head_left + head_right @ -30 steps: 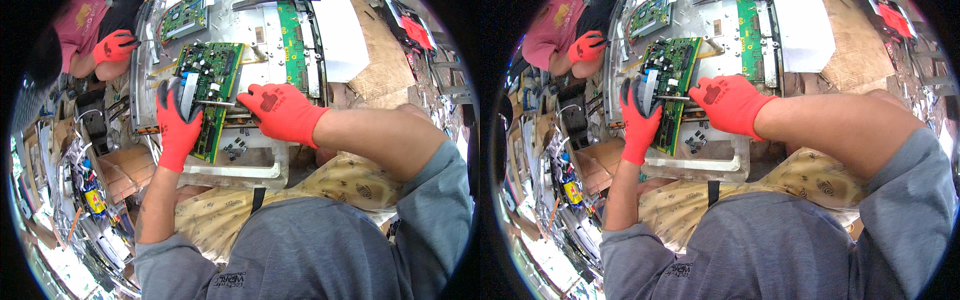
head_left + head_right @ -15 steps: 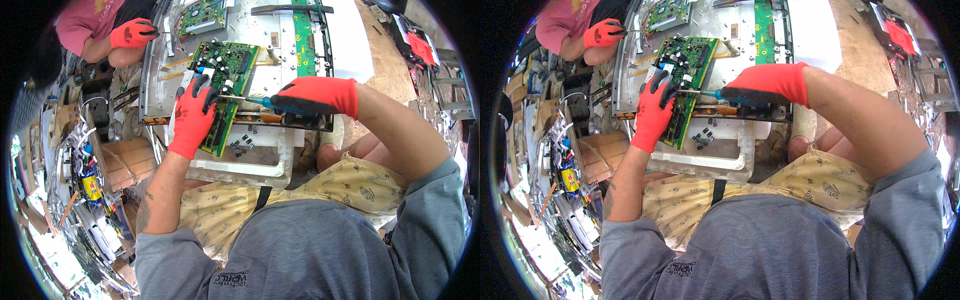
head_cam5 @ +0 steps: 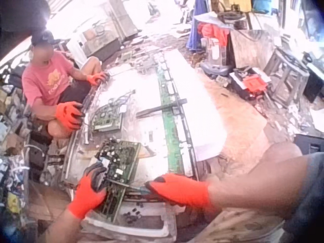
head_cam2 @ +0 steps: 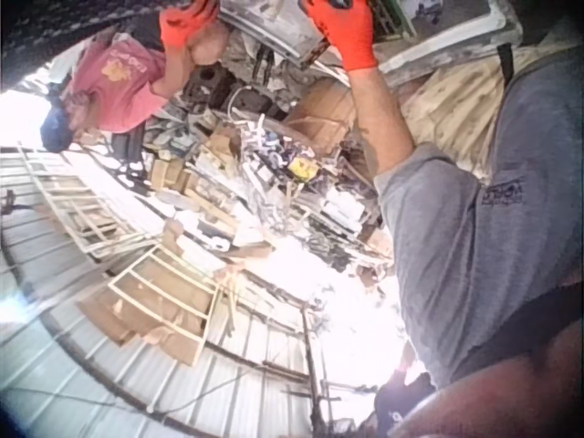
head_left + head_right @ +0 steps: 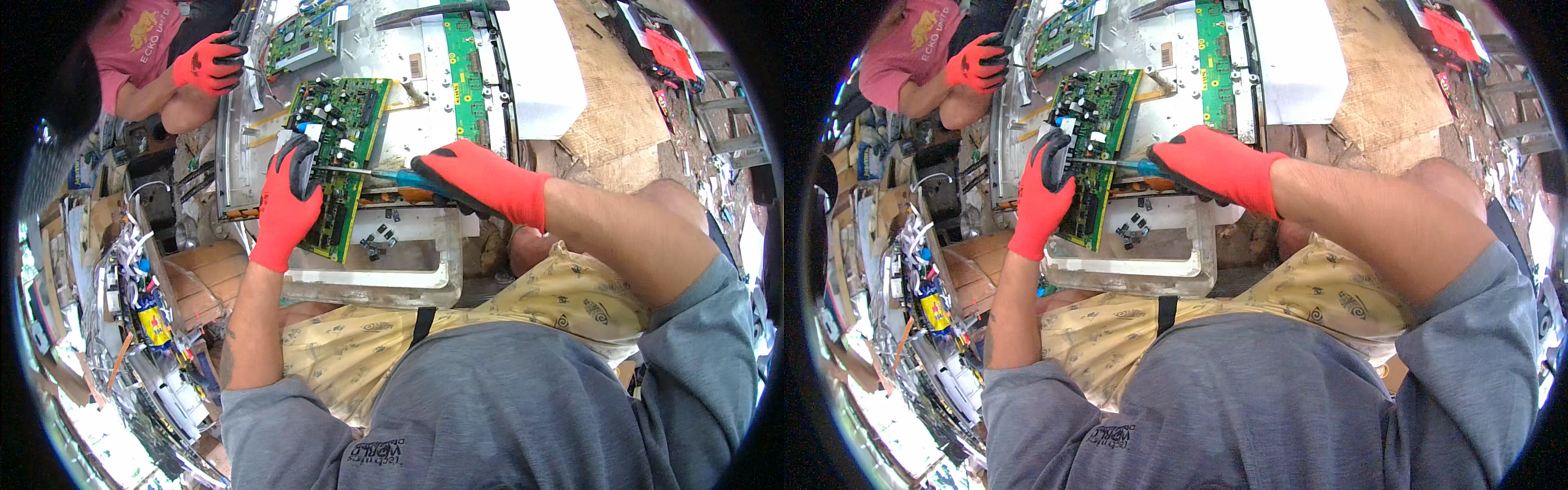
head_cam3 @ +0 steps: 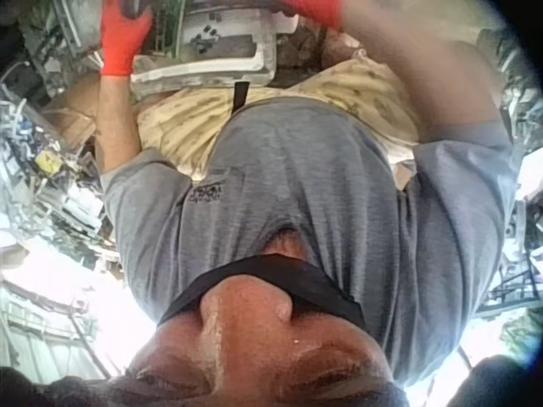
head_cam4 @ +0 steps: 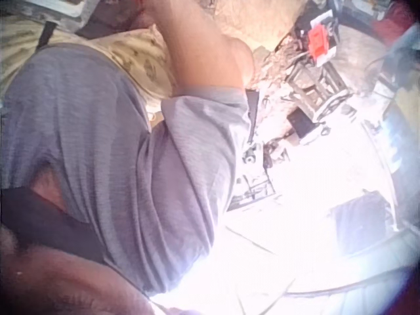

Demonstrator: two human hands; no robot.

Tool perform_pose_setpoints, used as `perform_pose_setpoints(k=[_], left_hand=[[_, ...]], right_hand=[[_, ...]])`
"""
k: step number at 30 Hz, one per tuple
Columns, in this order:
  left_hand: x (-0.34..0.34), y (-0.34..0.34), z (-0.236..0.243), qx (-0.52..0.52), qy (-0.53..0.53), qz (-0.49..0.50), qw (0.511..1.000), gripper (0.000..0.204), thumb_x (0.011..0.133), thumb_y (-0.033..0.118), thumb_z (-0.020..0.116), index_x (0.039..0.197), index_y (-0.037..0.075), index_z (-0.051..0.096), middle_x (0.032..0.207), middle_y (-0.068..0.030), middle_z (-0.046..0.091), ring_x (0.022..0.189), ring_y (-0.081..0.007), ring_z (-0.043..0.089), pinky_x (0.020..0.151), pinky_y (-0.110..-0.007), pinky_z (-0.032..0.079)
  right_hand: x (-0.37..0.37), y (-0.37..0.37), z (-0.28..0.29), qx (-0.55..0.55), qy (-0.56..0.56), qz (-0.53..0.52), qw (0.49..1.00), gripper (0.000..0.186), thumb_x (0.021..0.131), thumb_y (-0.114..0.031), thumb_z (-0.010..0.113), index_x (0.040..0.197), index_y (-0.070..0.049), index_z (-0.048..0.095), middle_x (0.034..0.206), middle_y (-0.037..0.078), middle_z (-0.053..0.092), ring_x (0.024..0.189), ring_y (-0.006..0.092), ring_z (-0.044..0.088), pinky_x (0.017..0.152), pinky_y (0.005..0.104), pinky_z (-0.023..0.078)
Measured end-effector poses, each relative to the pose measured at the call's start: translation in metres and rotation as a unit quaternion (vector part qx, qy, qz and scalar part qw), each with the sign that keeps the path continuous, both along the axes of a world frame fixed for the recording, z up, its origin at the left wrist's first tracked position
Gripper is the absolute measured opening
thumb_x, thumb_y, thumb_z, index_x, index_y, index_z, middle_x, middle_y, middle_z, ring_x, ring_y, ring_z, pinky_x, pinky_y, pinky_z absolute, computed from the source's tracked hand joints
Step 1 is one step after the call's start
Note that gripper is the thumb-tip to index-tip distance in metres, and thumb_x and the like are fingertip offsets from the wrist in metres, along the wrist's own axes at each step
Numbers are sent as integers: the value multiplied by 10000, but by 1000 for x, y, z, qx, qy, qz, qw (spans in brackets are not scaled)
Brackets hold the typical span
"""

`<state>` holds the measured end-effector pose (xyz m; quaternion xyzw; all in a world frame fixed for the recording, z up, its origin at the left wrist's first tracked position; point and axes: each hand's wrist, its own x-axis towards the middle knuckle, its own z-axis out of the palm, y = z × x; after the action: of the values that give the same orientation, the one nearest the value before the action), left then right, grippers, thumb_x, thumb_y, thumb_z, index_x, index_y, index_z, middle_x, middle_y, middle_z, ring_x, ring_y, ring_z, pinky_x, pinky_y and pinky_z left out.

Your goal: The person uses a screwdriver to remove screws from a green circuit board placed on a white surface. They carefully unscrew multiple fasteners and place them into a small container while another person works on a similar board nearby.

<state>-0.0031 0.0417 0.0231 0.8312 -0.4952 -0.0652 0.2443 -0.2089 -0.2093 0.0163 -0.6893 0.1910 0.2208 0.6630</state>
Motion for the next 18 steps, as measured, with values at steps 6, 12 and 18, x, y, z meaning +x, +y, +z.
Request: perform_pose_setpoints(k=[6,12,18], left_hand=[[4,2,-1,-9,8,2,1000,579,782,0,656,1353,46,575,1414,-194,551,1359,-389,505,1152,-430,399],[4,1,2,9,-6,-2,1000,573,786,12,667,1350,49,577,1413,-190,552,1366,-391,499,1142,-434,411],[-1,-2,4,25,5,-1,1000,479,790,37,705,1262,104,665,1443,-176,552,1380,-374,496,1160,-466,387]], right_hand=[[0,12,9,-208,-146,14,967,368,918,-365,611,1020,-19,684,846,184,699,865,321,695,816,408,529],[10,12,37,-31,57,29,997,410,861,-372,634,992,14,676,921,225,717,888,366,707,784,442,536],[4,25,16,-258,-159,43,952,366,868,-335,626,985,10,663,925,254,707,915,424,696,814,489,540]])
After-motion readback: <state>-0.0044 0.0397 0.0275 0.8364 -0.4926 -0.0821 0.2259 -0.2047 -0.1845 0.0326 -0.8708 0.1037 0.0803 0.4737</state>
